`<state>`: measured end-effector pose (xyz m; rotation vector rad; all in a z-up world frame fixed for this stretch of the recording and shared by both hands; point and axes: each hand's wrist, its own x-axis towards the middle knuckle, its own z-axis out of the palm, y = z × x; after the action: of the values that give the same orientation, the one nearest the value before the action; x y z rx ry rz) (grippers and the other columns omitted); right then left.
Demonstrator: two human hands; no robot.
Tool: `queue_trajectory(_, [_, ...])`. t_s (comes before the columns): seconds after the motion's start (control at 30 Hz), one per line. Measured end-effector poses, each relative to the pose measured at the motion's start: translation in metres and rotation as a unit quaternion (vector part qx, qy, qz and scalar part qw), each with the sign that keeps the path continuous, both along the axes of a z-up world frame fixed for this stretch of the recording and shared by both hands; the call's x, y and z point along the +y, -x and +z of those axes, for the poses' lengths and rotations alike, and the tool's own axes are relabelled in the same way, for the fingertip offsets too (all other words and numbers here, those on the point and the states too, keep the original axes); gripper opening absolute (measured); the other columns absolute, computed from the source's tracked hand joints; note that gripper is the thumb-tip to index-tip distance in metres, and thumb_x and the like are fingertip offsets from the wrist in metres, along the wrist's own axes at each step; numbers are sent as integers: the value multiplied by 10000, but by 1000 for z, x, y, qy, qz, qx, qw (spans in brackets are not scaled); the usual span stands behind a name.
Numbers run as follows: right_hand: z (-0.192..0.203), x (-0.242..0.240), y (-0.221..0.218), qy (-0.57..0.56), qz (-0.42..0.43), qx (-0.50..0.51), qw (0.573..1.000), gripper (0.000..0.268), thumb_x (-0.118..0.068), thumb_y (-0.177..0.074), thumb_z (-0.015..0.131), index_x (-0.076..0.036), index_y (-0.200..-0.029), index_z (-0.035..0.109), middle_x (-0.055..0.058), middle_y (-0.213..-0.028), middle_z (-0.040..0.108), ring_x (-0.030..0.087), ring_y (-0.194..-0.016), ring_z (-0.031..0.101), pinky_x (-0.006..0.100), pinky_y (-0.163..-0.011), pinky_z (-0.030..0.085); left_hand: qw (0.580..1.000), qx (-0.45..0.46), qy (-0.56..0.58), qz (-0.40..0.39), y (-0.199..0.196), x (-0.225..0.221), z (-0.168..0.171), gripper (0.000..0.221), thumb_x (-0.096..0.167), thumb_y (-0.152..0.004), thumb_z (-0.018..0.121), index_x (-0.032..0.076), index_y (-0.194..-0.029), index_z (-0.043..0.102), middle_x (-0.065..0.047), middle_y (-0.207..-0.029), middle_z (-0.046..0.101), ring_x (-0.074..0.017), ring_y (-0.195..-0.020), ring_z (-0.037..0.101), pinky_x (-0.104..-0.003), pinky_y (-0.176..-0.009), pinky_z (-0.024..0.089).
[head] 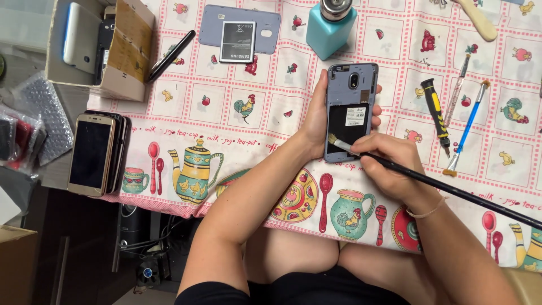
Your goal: Cleaning the internal components of a disassembled smartphone using a brush and cleaning solution.
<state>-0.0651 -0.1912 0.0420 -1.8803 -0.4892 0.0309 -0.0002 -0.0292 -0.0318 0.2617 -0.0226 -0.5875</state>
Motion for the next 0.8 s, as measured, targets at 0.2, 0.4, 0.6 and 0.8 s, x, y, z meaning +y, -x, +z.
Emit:
queue_trajectory(0.2, [-7,-6,-1,2,-56,3,998,207,-30,-900,633,-17,-1055,768,141,-797,713,182,-620,636,300,-540,497,1000,-1,-4,-5,0,3,4,1060,915,-989,347,-24,-1441,545,-257,-1079,739,-368,-974,768,-540,-874,639])
queue_trajectory(0.4, [2,1,-1,8,-38,10,999,186,-38,-888,645,-24,-1023,773,141,-745,716,190,-616,656,299,-534,500,1000,-6,15,3,0,2,2,1072,915,-989,336,-31,-1458,522,-264,-1095,733,-384,-988,764,-570,-835,643])
queue_trajectory(0.6, [8,4,2,6,-41,34,999,206,-25,-900,640,-22,-1069,759,141,-816,764,200,-720,729,317,-648,565,994,-24,37,102,2,2,2,1086,925,-998,299,-25,-1482,506,-257,-1172,724,-374,-1076,743,-571,-857,620])
queue_trajectory(0.8, [2,-3,-6,29,-56,47,997,204,-7,-915,618,-17,-1066,755,156,-817,754,200,-744,716,331,-667,563,976,-76,47,200,-4,10,-7,1139,935,-999,257,-63,-1486,513,-265,-1342,663,-378,-1254,659,-520,-1078,533])
